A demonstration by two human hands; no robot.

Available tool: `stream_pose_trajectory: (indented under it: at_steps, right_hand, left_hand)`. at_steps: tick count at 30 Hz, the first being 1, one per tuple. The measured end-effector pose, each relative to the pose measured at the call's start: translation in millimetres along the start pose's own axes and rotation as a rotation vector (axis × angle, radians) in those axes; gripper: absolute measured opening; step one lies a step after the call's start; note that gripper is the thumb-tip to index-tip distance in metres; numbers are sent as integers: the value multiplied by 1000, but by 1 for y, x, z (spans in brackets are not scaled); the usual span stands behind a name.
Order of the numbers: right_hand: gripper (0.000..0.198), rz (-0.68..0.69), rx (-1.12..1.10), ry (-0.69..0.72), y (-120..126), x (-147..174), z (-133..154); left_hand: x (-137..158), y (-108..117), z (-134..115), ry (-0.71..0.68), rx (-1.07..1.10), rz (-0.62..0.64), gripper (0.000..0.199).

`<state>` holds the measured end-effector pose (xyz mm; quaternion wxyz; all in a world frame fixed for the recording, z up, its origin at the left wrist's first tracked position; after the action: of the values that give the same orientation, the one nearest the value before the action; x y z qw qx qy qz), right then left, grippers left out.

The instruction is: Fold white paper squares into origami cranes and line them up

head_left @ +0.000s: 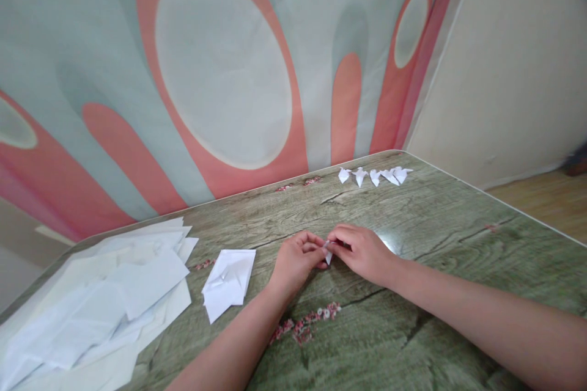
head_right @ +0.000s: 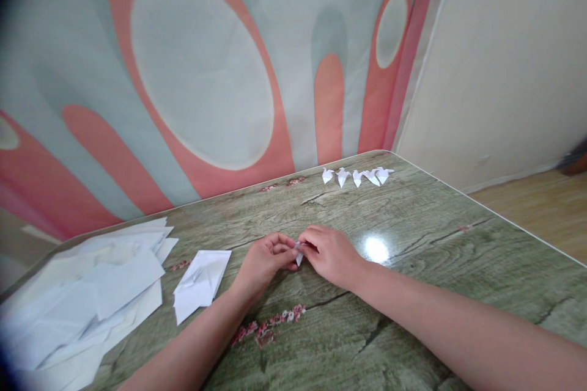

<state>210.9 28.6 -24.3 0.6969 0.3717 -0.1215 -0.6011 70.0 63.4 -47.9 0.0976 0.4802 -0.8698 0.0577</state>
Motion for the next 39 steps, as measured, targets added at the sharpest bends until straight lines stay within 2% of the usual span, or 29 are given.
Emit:
stream_pose_trajectory:
  at_steps: [5, 14, 18, 23, 29, 33, 39]
  right_hand:
    - [10, -15, -96, -87, -1, 0, -6]
    - [20, 44, -430, -271, -8, -2, -18]
    - [19, 73, -517, -277, -9, -2, -18]
    - [22, 130, -577, -206, -9, -4, -12]
    - [21, 34, -523, -277, -7, -2, -15]
    - [24, -10, -553, -302, -5, -2, -20]
    - [22, -35, -691, -294, -9, -1, -18]
  left_hand:
    - [0, 2, -6, -37, -83, -15, 23]
    - [-1, 2, -9, -45, 49, -6, 27]
    - [0, 4, -9, 3, 121, 14, 29]
    - [1, 10, -10, 74, 230, -30, 32]
    - [4, 4, -8, 105, 272, 44, 33]
    - [3, -1, -10, 34, 229, 82, 32]
    - [1, 0, -11, -124, -5, -38, 21]
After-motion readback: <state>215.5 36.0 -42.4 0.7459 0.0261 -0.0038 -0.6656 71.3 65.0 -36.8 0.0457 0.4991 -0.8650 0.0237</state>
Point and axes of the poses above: each hand's wrist, its own x-axis away from the middle knuckle, its own y-axis out of the back of the hand, z = x × y, the point moved 5 cm from there along -x, towards the middle knuckle, and after that the axes turned 5 degrees about z, right-handed, at the moved point
